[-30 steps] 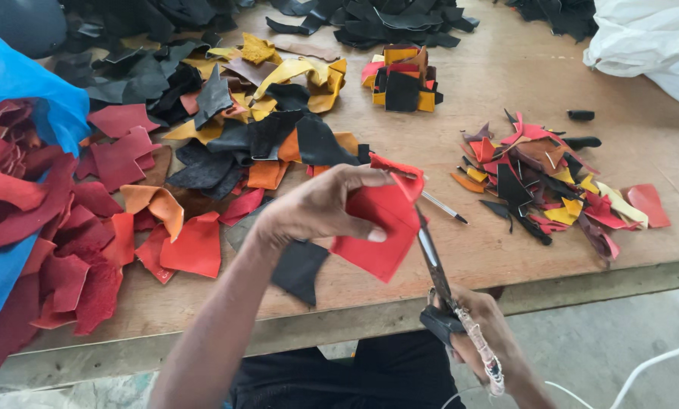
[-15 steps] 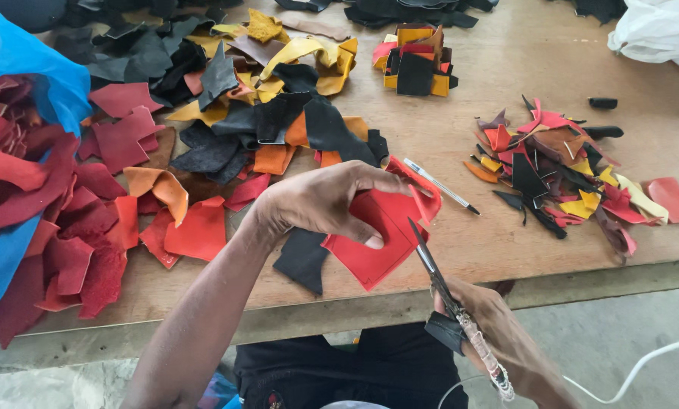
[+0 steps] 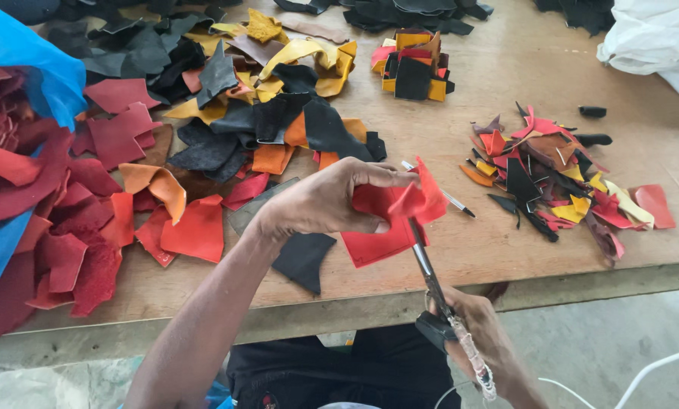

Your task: The person marks colorful leather scraps with a pen, cuts them into specific shapes using scissors, and uses a handheld abrasive tool to smooth or thin the edges of the pieces.

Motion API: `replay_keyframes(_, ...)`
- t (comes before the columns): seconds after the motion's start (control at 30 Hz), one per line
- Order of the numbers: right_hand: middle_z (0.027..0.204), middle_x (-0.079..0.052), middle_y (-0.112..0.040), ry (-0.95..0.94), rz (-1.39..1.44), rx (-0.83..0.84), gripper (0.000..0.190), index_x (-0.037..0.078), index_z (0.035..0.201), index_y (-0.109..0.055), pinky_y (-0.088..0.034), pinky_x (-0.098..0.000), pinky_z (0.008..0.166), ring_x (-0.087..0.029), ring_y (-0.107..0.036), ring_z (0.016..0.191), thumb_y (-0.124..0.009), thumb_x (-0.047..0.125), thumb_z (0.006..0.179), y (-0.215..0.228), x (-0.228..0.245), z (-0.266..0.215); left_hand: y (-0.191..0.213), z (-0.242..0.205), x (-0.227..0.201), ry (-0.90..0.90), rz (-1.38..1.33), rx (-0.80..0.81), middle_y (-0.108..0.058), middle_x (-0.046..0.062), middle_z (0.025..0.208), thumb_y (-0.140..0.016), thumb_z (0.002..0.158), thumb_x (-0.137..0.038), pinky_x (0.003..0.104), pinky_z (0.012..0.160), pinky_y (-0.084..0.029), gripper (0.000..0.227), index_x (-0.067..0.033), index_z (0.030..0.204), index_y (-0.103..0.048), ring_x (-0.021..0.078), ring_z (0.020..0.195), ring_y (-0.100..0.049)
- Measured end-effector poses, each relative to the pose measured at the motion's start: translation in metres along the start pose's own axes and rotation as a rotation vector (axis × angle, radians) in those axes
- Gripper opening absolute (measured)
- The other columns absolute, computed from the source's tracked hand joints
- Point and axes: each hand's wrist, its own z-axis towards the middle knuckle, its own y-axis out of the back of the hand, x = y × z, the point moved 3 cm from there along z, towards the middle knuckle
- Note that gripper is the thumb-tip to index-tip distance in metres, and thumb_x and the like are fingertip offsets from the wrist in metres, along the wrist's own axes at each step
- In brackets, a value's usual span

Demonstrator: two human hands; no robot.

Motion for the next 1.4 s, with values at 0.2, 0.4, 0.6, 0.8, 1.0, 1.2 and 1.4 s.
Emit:
replay_keyframes(0.2, 0.070, -0.010, -0.056, 0.164, 0.102, -0.006, 0.030, 0.004, 0.094, -0.053, -0.051, -0.0358, 0.060, -0.021, -0.053, 0.062, -0.055, -0.004, 0.065, 0.003, 0.030, 0.003, -0.003, -0.001, -0.001, -0.039, 0.097, 0.002, -0.060, 0.016, 0.150, -0.081, 0.074, -0.002, 0.033, 0.122, -0.038, 0.071, -0.0025, 0.142, -0.059, 0.0236, 0.143, -0.054)
replay_keyframes(0.4, 0.049, -0.003, -0.054, -0.284, 0.079, -0.001, 0.008, 0.007, 0.090, -0.061, -0.046, -0.0336, 0.037, -0.014, -0.056, 0.036, -0.064, 0.014, 0.088, -0.011, 0.013, 0.005, -0.003, -0.004, 0.010, -0.046, -0.035, -0.029, -0.055, 0.016, 0.154, -0.084, 0.075, -0.002, 0.033, 0.128, -0.031, 0.074, -0.0014, 0.144, -0.058, 0.0233, 0.148, -0.048)
replay_keyframes(0.6, 0.052, -0.002, -0.047, -0.122, 0.218, -0.049, 0.011, 0.002, 0.074, -0.057, -0.034, -0.0328, 0.040, -0.011, -0.046, 0.044, -0.066, 0.003, 0.080, -0.020, -0.002, -0.003, -0.002, -0.006, 0.024, -0.047, -0.260, 0.056, -0.058, 0.012, 0.153, -0.086, 0.080, -0.006, 0.032, 0.128, -0.032, 0.074, 0.0041, 0.146, -0.055, 0.0183, 0.143, -0.050)
replay_keyframes(0.8, 0.059, -0.001, -0.050, -0.005, 0.115, -0.095, 0.015, 0.003, 0.076, -0.059, -0.038, -0.0300, 0.046, -0.009, -0.046, 0.052, -0.073, 0.003, 0.080, -0.021, 0.007, 0.002, -0.003, -0.007, 0.019, -0.014, -0.310, 0.005, -0.057, 0.010, 0.147, -0.089, 0.073, -0.004, 0.031, 0.126, -0.031, 0.088, 0.0013, 0.149, -0.045, 0.0160, 0.142, -0.048)
replay_keyframes(1.0, 0.059, -0.004, -0.055, -0.195, 0.107, -0.032, 0.017, 0.005, 0.080, -0.056, -0.043, -0.0302, 0.048, -0.012, -0.054, 0.051, -0.056, -0.007, 0.068, -0.012, 0.013, 0.007, -0.010, -0.007, 0.000, -0.018, -0.206, 0.076, -0.064, 0.007, 0.136, -0.081, 0.070, 0.003, 0.032, 0.123, -0.042, 0.071, -0.0034, 0.137, -0.057, 0.0177, 0.137, -0.057)
replay_keyframes(1.2, 0.049, -0.006, -0.048, -0.274, 0.180, -0.044, 0.003, 0.003, 0.074, -0.060, -0.037, -0.0374, 0.040, -0.018, -0.050, 0.039, -0.063, 0.004, 0.076, -0.021, -0.004, 0.007, -0.011, -0.004, -0.008, -0.039, -0.318, 0.133, -0.062, 0.006, 0.139, -0.085, 0.073, 0.003, 0.032, 0.125, -0.040, 0.069, -0.0029, 0.136, -0.059, 0.0183, 0.138, -0.056)
replay_keyframes(1.4, 0.054, -0.004, -0.044, -0.040, 0.474, -0.041, 0.007, 0.001, 0.070, -0.057, -0.027, -0.0333, 0.042, -0.015, -0.037, 0.045, -0.063, 0.005, 0.071, -0.028, -0.017, 0.002, -0.016, -0.001, -0.006, -0.024, -0.459, 0.198, -0.058, 0.005, 0.142, -0.088, 0.075, 0.005, 0.032, 0.124, -0.040, 0.071, -0.0034, 0.138, -0.057, 0.0155, 0.136, -0.055)
